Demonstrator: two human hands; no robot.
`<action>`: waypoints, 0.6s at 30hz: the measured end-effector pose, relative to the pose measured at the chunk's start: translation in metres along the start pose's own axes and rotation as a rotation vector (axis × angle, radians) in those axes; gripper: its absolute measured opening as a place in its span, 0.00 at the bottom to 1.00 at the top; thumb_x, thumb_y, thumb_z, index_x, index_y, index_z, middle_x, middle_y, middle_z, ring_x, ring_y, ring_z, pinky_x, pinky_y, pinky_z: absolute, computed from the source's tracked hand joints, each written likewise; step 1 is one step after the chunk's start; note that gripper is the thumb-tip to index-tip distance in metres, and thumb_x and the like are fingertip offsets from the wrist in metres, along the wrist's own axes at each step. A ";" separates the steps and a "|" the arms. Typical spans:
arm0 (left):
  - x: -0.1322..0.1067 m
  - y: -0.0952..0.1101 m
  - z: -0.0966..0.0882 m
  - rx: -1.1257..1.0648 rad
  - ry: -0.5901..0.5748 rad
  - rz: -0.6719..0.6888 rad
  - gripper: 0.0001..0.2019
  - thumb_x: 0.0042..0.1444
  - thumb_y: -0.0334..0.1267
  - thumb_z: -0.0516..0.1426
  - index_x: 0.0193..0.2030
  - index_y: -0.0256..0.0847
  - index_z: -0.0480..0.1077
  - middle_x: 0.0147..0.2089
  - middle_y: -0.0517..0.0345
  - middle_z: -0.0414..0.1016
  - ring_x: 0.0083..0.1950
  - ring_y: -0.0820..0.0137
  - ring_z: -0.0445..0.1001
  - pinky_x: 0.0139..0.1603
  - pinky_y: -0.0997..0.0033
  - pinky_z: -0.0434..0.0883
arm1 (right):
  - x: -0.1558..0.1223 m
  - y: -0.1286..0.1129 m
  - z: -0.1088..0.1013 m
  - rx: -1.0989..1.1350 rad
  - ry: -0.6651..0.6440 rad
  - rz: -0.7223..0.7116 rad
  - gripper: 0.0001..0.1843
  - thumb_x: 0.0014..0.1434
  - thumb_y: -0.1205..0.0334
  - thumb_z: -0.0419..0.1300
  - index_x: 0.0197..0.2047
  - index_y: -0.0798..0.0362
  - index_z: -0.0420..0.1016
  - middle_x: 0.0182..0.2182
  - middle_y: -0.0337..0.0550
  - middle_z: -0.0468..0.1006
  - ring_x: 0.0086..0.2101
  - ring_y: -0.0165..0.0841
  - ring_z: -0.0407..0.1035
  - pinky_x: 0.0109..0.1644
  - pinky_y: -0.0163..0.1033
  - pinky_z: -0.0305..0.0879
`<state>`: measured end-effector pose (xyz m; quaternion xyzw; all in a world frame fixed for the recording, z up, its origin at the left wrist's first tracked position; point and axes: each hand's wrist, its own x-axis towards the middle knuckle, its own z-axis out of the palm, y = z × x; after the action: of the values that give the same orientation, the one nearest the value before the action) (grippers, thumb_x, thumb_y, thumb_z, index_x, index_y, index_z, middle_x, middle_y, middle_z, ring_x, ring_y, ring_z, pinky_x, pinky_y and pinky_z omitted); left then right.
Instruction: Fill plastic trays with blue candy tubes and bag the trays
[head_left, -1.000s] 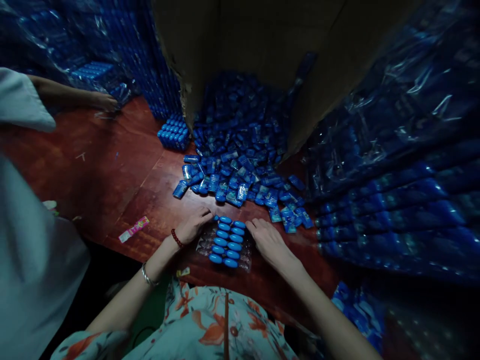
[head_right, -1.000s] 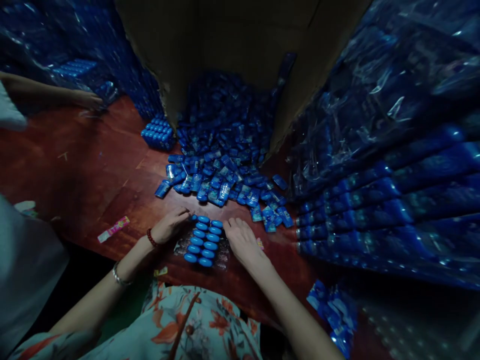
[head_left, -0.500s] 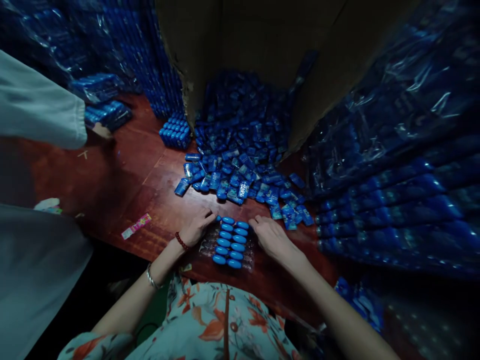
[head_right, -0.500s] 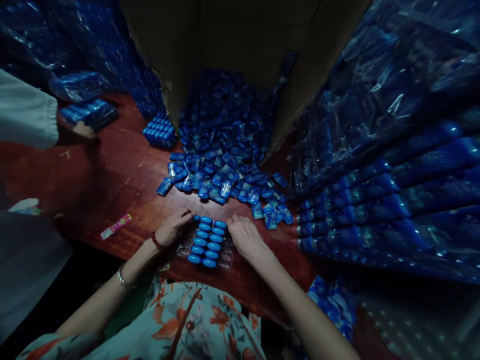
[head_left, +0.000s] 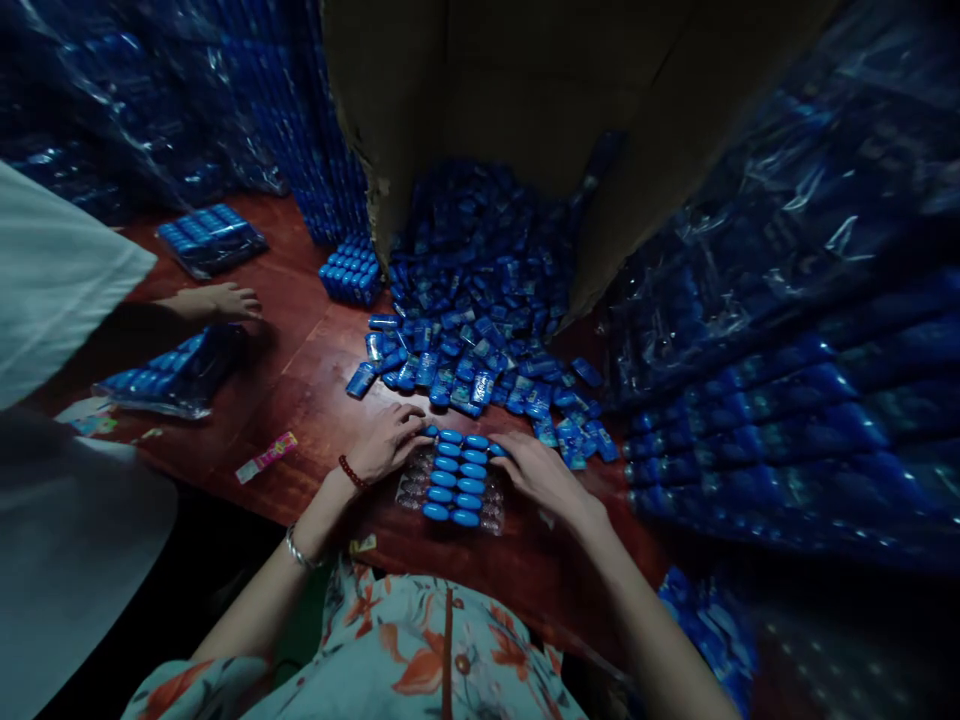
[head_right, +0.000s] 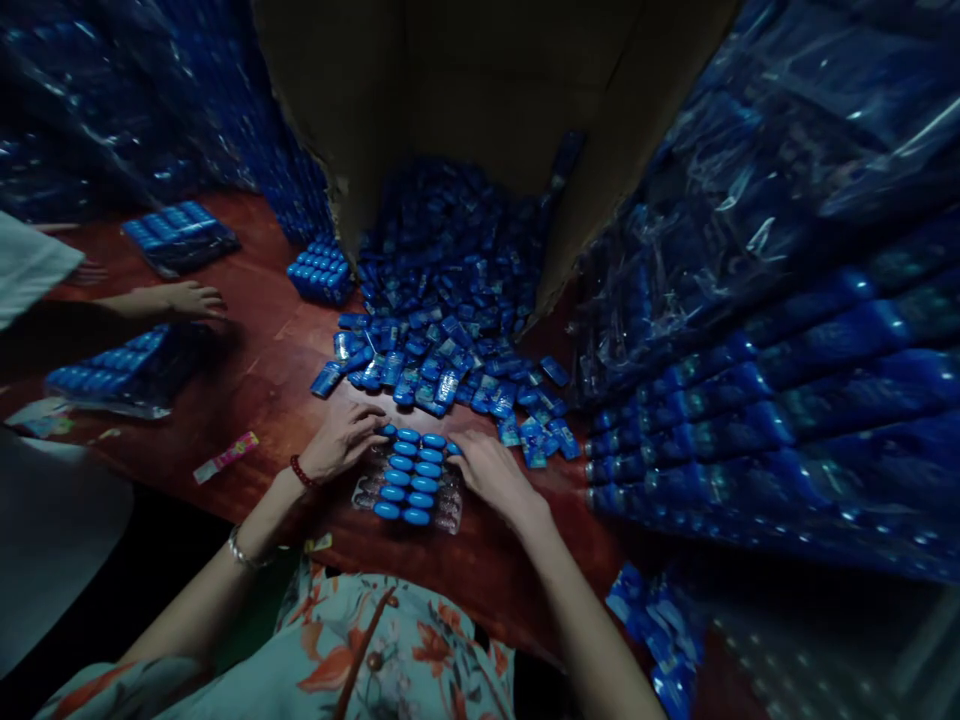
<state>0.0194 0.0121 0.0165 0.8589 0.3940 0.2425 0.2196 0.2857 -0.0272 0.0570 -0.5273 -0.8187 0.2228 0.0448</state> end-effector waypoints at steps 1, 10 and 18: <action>0.005 0.000 -0.005 -0.017 0.022 -0.013 0.13 0.62 0.39 0.47 0.44 0.40 0.71 0.47 0.49 0.70 0.48 0.66 0.68 0.51 0.63 0.67 | 0.001 0.007 -0.004 0.079 0.003 -0.042 0.17 0.64 0.63 0.47 0.54 0.53 0.67 0.48 0.48 0.74 0.48 0.36 0.67 0.51 0.41 0.63; 0.078 0.008 0.006 0.194 -0.116 -0.392 0.23 0.51 0.39 0.61 0.53 0.36 0.64 0.53 0.42 0.62 0.45 0.59 0.72 0.46 0.59 0.70 | 0.060 0.047 0.008 -0.381 0.273 0.127 0.25 0.56 0.77 0.46 0.55 0.53 0.67 0.56 0.58 0.65 0.54 0.49 0.58 0.50 0.56 0.58; 0.086 -0.001 0.005 0.170 -0.158 -0.421 0.24 0.48 0.29 0.59 0.55 0.37 0.65 0.54 0.45 0.59 0.49 0.61 0.71 0.48 0.63 0.71 | 0.039 0.059 0.010 -0.077 0.469 0.127 0.24 0.62 0.69 0.42 0.61 0.53 0.58 0.51 0.52 0.69 0.48 0.38 0.66 0.48 0.43 0.64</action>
<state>0.0706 0.0790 0.0330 0.7895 0.5651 0.0892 0.2225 0.3153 0.0246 0.0169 -0.6162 -0.7591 0.0653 0.1995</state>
